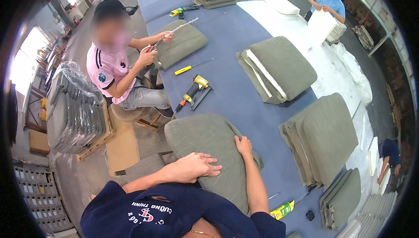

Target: The person uses a staple gun to attach fabric to a foam cushion, then folds and smooths the fabric edges. They handle multiple cushions, stacking them on the table while another worker performs similar tasks nearby.

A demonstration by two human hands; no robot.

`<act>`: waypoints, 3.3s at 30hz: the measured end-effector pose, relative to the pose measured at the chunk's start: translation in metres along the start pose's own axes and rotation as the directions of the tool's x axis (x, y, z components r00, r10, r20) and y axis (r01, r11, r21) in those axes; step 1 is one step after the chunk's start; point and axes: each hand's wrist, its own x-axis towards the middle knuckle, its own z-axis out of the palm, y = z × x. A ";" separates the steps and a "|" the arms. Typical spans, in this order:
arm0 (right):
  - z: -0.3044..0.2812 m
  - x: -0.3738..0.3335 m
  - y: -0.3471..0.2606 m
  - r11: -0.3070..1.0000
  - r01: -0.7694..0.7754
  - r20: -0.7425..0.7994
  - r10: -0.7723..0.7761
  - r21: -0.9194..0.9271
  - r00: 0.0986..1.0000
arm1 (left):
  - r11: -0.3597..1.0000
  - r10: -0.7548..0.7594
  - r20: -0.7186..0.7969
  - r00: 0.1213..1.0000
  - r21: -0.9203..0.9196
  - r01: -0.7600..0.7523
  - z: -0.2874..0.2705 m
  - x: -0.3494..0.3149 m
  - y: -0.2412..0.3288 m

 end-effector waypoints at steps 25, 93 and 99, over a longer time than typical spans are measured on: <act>0.010 -0.043 0.026 0.936 0.315 -0.075 -0.329 -0.159 0.941 | 0.656 0.467 -0.485 0.740 0.750 0.078 -0.284 -0.108 0.080; -0.039 0.026 0.030 0.786 0.500 -0.034 -0.548 -0.364 0.836 | 0.696 0.658 -0.269 0.704 0.574 -0.431 0.011 -0.008 0.031; -0.239 -0.106 -0.026 0.904 0.281 -0.115 -0.332 -0.323 0.936 | 0.886 0.433 -0.527 0.731 0.399 -0.237 -0.009 0.041 0.000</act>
